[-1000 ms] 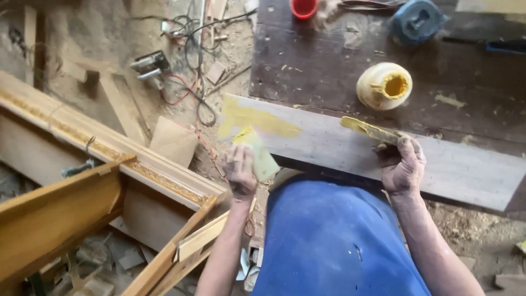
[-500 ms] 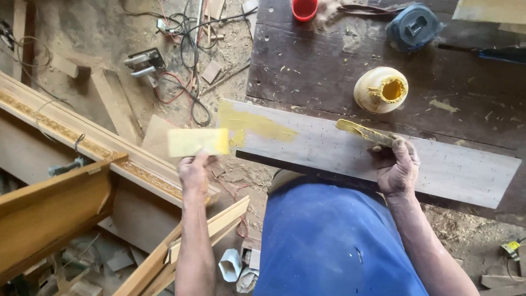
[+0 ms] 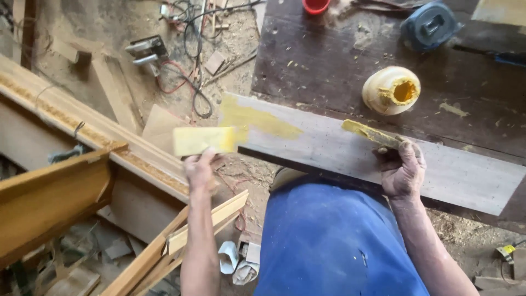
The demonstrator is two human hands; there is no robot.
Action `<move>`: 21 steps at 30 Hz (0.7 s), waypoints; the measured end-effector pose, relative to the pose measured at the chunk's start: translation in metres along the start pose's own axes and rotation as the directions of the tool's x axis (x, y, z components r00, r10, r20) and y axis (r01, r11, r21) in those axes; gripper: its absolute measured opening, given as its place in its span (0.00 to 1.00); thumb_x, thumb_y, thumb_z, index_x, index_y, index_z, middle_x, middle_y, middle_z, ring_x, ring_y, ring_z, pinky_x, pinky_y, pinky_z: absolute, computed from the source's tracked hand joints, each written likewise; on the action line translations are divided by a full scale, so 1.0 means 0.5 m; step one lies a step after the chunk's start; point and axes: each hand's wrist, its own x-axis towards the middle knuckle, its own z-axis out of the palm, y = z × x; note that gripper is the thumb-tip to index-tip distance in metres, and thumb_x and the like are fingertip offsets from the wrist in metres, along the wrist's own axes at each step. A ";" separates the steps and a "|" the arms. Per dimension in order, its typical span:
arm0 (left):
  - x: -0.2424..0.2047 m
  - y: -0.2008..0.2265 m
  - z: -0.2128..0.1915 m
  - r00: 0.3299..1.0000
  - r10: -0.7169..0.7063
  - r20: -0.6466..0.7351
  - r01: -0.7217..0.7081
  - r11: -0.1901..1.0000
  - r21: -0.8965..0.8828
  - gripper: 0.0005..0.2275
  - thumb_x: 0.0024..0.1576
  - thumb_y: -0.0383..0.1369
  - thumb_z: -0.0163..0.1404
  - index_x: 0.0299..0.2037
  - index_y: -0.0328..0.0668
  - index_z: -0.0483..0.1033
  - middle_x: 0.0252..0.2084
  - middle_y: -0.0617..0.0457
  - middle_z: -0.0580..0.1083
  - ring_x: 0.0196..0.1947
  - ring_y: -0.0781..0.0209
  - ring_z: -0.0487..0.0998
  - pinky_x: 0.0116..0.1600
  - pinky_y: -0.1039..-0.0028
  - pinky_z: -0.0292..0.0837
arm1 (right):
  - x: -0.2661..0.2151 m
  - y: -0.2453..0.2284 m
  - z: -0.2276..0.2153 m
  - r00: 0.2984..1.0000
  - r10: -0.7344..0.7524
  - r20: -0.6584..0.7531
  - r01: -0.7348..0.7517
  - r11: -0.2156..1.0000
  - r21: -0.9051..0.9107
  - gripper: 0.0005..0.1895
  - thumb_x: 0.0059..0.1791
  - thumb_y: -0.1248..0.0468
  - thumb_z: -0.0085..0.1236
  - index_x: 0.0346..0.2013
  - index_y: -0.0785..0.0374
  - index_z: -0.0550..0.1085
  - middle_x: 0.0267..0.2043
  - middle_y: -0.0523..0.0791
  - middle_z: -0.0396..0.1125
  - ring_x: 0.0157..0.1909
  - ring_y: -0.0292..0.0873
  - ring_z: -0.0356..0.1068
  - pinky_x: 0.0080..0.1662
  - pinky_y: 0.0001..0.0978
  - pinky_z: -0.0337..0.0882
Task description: Applying and smoothing yellow wood filler onto a wooden board using a small spreader tool.
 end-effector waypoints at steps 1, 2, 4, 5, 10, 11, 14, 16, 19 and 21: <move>0.032 -0.012 -0.014 1.000 -0.001 0.012 0.001 1.000 0.002 0.08 0.52 0.24 0.60 0.35 0.23 0.77 0.29 0.36 0.78 0.27 0.47 0.84 0.37 0.56 0.85 | 0.009 -0.001 0.003 1.000 -0.010 -0.007 0.010 1.000 0.002 0.04 0.56 0.64 0.58 0.37 0.55 0.78 0.42 0.52 0.76 0.42 0.53 0.80 0.50 0.51 0.85; 0.053 -0.034 -0.040 0.939 0.335 -0.075 -0.291 0.894 0.341 0.05 0.52 0.29 0.60 0.29 0.34 0.80 0.23 0.39 0.75 0.26 0.46 0.82 0.35 0.59 0.77 | 0.013 0.001 -0.003 1.000 -0.001 0.005 0.001 1.000 0.008 0.04 0.55 0.65 0.58 0.36 0.56 0.78 0.41 0.53 0.76 0.39 0.54 0.79 0.49 0.53 0.85; 0.087 -0.096 -0.057 0.768 0.640 -0.034 -0.468 0.597 0.652 0.08 0.53 0.33 0.60 0.22 0.44 0.82 0.16 0.42 0.72 0.24 0.46 0.79 0.34 0.62 0.70 | 0.019 0.005 -0.004 1.000 0.015 0.020 -0.015 1.000 0.013 0.04 0.55 0.66 0.58 0.36 0.57 0.78 0.39 0.55 0.75 0.36 0.54 0.79 0.47 0.55 0.84; 0.098 -0.136 -0.045 0.452 0.877 0.165 -0.744 0.268 0.612 0.07 0.57 0.31 0.53 0.35 0.33 0.79 0.30 0.38 0.75 0.34 0.40 0.80 0.42 0.57 0.73 | 0.021 0.005 0.001 0.999 0.015 0.036 -0.015 1.000 0.006 0.04 0.56 0.65 0.58 0.36 0.56 0.78 0.39 0.54 0.76 0.38 0.54 0.79 0.49 0.55 0.84; 0.009 -0.180 -0.036 0.151 0.859 0.490 -0.793 -0.191 0.579 0.11 0.55 0.33 0.54 0.41 0.34 0.83 0.43 0.43 0.78 0.45 0.44 0.81 0.53 0.59 0.77 | 0.003 -0.007 0.007 1.000 0.013 0.024 -0.014 1.000 0.017 0.05 0.57 0.64 0.57 0.36 0.54 0.77 0.41 0.52 0.76 0.40 0.52 0.80 0.51 0.52 0.85; 0.009 -0.166 -0.046 0.187 0.847 0.498 -0.788 -0.174 0.591 0.15 0.50 0.34 0.55 0.44 0.35 0.83 0.44 0.43 0.77 0.46 0.43 0.80 0.54 0.59 0.77 | 0.001 -0.009 0.004 1.000 0.014 0.021 -0.014 1.000 0.018 0.04 0.57 0.64 0.57 0.37 0.55 0.77 0.41 0.53 0.76 0.39 0.53 0.80 0.51 0.53 0.85; -0.019 -0.158 -0.044 0.248 0.832 0.496 -0.732 -0.174 0.658 0.16 0.56 0.34 0.49 0.49 0.31 0.81 0.48 0.36 0.76 0.48 0.39 0.79 0.54 0.55 0.79 | 0.000 -0.011 0.017 0.998 0.042 0.042 -0.041 0.999 -0.018 0.02 0.55 0.63 0.59 0.38 0.56 0.76 0.36 0.52 0.73 0.36 0.50 0.76 0.48 0.52 0.84; -0.039 -0.146 -0.045 0.253 0.830 0.498 -0.703 -0.196 0.684 0.15 0.66 0.33 0.43 0.50 0.26 0.79 0.51 0.29 0.77 0.49 0.37 0.80 0.53 0.52 0.82 | -0.001 -0.016 0.023 0.998 0.039 0.051 -0.037 0.998 -0.041 0.05 0.53 0.61 0.62 0.39 0.57 0.74 0.31 0.51 0.71 0.33 0.47 0.73 0.45 0.49 0.82; -0.051 -0.127 -0.061 0.259 0.841 0.476 -0.756 -0.131 0.642 0.15 0.54 0.25 0.62 0.49 0.24 0.78 0.41 0.33 0.79 0.41 0.44 0.81 0.37 0.62 0.81 | 0.002 -0.018 0.017 0.995 0.025 0.102 -0.023 1.000 -0.014 0.04 0.55 0.62 0.59 0.43 0.58 0.76 0.33 0.51 0.72 0.35 0.48 0.74 0.48 0.53 0.82; -0.051 -0.122 -0.064 0.242 0.846 0.475 -0.789 -0.114 0.604 0.18 0.58 0.27 0.62 0.56 0.26 0.75 0.50 0.28 0.73 0.49 0.32 0.76 0.47 0.49 0.84 | 0.001 -0.013 0.018 0.995 0.045 0.090 -0.045 0.999 0.002 0.05 0.54 0.62 0.61 0.42 0.59 0.74 0.32 0.53 0.71 0.33 0.49 0.74 0.47 0.50 0.82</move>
